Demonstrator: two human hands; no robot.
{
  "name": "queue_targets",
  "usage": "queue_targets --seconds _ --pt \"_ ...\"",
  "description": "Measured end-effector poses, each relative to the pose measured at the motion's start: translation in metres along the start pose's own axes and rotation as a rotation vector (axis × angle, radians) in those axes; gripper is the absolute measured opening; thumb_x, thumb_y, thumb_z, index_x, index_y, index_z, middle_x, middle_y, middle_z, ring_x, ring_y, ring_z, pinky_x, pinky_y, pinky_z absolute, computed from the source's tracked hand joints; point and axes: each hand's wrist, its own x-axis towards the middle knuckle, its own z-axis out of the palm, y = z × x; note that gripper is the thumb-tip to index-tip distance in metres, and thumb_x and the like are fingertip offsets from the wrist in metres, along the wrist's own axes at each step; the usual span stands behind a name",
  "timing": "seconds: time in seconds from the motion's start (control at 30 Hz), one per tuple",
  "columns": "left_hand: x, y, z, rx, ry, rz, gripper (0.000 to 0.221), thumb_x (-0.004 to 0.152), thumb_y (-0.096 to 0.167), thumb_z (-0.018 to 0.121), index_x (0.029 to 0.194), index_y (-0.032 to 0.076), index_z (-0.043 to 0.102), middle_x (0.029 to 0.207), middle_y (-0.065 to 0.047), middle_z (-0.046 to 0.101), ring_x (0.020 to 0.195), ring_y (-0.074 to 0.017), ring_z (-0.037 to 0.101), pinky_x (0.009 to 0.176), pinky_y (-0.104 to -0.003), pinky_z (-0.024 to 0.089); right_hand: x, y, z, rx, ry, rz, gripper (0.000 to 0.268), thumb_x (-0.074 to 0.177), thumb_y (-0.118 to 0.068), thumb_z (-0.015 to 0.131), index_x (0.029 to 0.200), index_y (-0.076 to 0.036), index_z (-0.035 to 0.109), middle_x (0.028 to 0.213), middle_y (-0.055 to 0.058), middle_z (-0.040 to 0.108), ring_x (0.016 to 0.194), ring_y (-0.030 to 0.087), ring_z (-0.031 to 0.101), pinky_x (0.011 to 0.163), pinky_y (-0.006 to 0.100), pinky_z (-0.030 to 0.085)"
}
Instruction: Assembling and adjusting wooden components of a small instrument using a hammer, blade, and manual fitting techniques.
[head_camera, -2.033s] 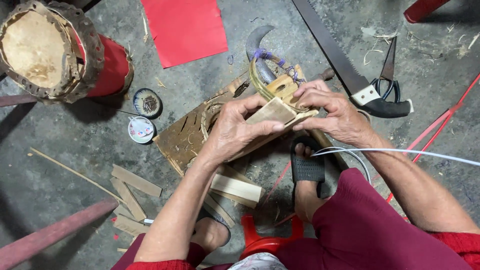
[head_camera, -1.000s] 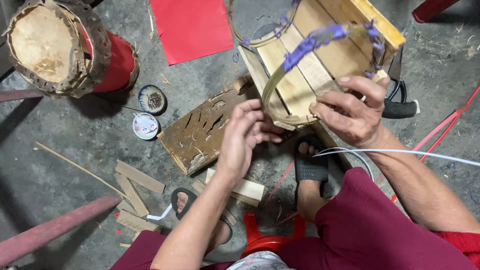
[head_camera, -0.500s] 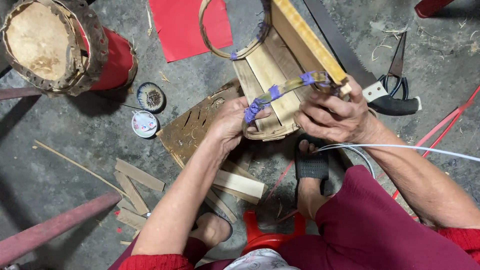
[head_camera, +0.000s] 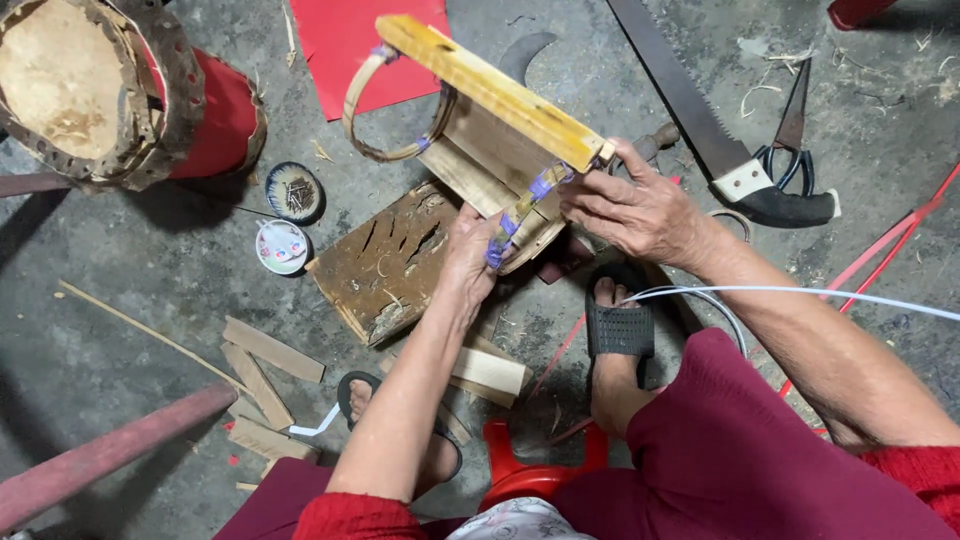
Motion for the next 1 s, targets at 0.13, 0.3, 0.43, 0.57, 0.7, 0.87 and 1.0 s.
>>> queue_targets --seconds 0.13,0.3,0.43,0.57,0.7,0.87,1.0 --pt "0.0 -0.014 -0.001 -0.08 -0.016 0.008 0.042 0.081 -0.004 0.08 0.116 0.001 0.059 0.103 -0.018 0.073 0.086 -0.0241 0.077 0.074 -0.038 0.067 -0.013 0.0 0.012 0.033 0.022 -0.022 0.028 0.108 -0.016 0.051 0.1 -0.012 0.077 0.109 0.006 0.077 0.118 0.027 0.069 0.111 0.063 0.049" --pt "0.006 -0.02 -0.002 -0.163 0.009 0.034 0.036 0.084 -0.01 0.071 0.114 0.004 0.057 0.103 -0.02 0.071 0.086 -0.0325 0.076 0.072 -0.049 0.068 -0.004 -0.004 -0.007 -0.011 0.024 -0.032 0.017 0.102 -0.014 0.063 0.103 -0.014 0.08 0.111 0.005 0.078 0.117 0.025 0.069 0.113 0.061 0.047" --pt "0.02 -0.038 -0.01 -0.162 0.056 0.125 0.035 0.088 -0.01 0.067 0.116 0.007 0.055 0.107 -0.017 0.07 0.091 -0.0311 0.075 0.074 -0.05 0.067 -0.049 0.002 0.017 0.074 0.176 0.234 0.022 0.099 -0.034 0.074 0.101 -0.012 0.076 0.105 0.006 0.068 0.106 0.027 0.063 0.097 0.048 0.058" --pt "0.001 -0.035 0.011 -0.138 0.136 0.12 0.035 0.091 -0.002 0.066 0.118 0.016 0.053 0.11 -0.011 0.07 0.093 -0.0242 0.073 0.075 -0.044 0.068 -0.023 0.001 0.027 0.693 -0.072 1.038 0.063 0.092 -0.017 0.081 0.143 -0.002 0.048 0.118 0.015 0.047 0.086 0.023 0.057 0.068 0.034 0.057" --pt "0.023 -0.071 -0.004 -0.202 0.244 0.1 0.033 0.091 0.007 0.073 0.114 0.021 0.054 0.103 -0.007 0.07 0.087 -0.0244 0.075 0.068 -0.038 0.068 -0.005 0.003 0.054 0.959 -0.088 1.241 0.032 0.097 0.0 0.07 0.128 -0.003 0.064 0.084 0.01 0.067 0.054 0.016 0.066 0.053 0.028 0.056" --pt "0.037 -0.082 -0.008 -0.232 0.296 0.075 0.033 0.091 0.01 0.076 0.114 0.022 0.055 0.104 -0.006 0.07 0.093 -0.0276 0.074 0.076 -0.045 0.066 -0.007 0.016 0.065 0.908 -0.162 1.152 0.039 0.097 -0.014 0.077 0.134 -0.009 0.065 0.113 0.01 0.073 0.101 0.017 0.065 0.095 0.044 0.052" --pt "0.04 -0.086 -0.015 -0.138 0.34 0.039 0.034 0.088 0.013 0.081 0.112 0.016 0.058 0.099 -0.009 0.07 0.088 -0.0298 0.075 0.072 -0.046 0.067 -0.029 0.027 0.09 0.883 -0.176 1.086 0.04 0.097 -0.012 0.077 0.134 -0.009 0.065 0.115 0.008 0.074 0.108 0.016 0.064 0.099 0.044 0.051"
